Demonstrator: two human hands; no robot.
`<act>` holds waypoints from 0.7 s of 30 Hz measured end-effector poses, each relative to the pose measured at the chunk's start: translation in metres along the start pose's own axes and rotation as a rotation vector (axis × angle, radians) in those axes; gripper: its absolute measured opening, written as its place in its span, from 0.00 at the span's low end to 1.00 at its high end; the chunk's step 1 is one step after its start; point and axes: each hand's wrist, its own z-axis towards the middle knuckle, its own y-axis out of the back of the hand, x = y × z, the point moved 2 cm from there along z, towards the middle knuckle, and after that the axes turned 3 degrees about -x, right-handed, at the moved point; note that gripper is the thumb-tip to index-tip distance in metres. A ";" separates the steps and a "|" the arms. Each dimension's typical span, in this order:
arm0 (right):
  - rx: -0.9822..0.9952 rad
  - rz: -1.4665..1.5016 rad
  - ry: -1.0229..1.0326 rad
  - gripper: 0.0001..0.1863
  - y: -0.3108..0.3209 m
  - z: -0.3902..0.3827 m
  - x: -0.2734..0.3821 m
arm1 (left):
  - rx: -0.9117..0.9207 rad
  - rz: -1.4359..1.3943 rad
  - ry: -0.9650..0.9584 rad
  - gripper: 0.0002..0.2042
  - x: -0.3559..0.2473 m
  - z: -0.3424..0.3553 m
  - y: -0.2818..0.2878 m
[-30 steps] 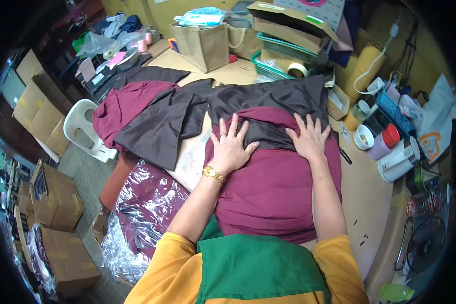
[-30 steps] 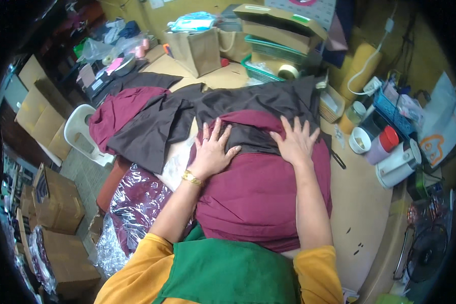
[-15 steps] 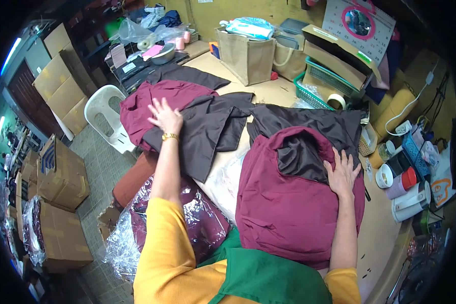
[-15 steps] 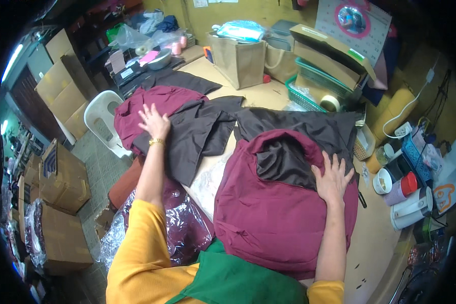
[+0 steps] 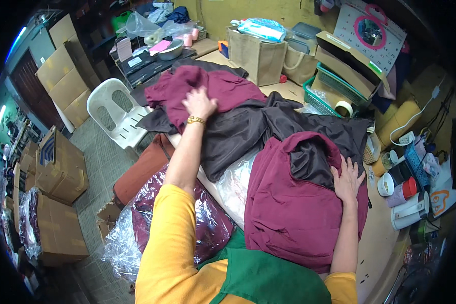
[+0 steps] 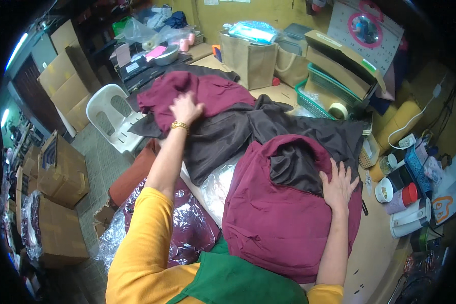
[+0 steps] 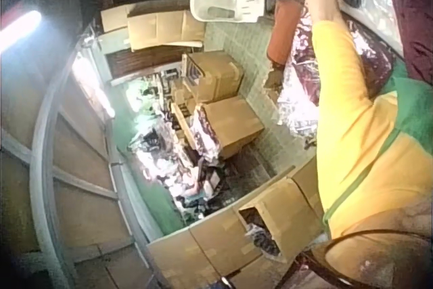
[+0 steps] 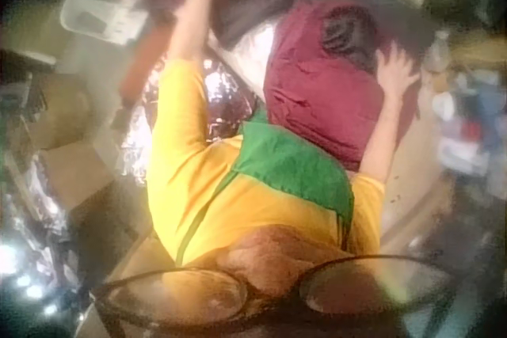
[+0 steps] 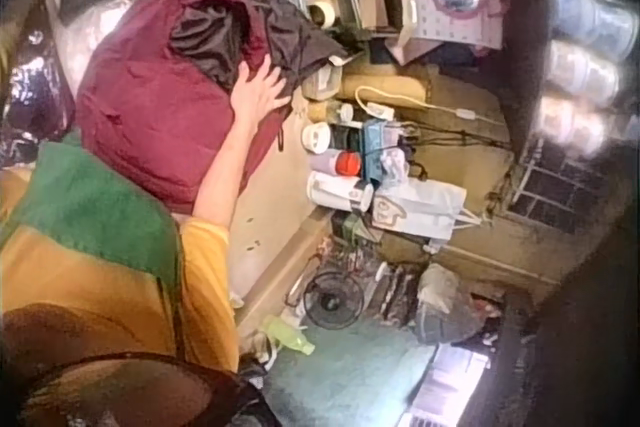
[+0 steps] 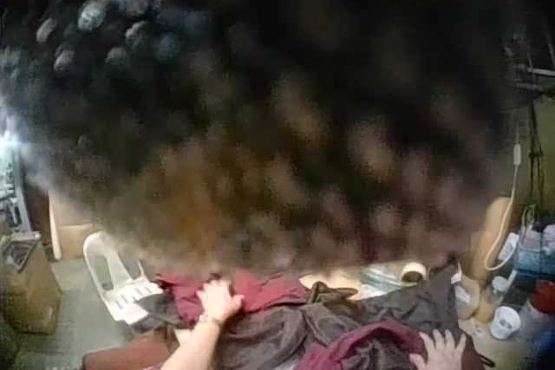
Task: The person arranges fabric pieces on a table, trims loose threads from the fabric using thread snips, and turns and folds the items.
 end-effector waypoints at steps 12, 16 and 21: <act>0.098 0.127 -0.044 0.36 0.011 0.001 -0.012 | -0.106 -0.163 0.577 0.40 0.085 0.020 0.002; -0.113 0.392 0.052 0.40 0.058 0.006 -0.006 | -0.439 -0.318 0.610 0.40 0.143 0.034 0.013; -0.085 1.200 0.214 0.42 0.115 0.027 0.036 | -0.204 -1.009 -0.318 0.23 -0.014 0.021 0.093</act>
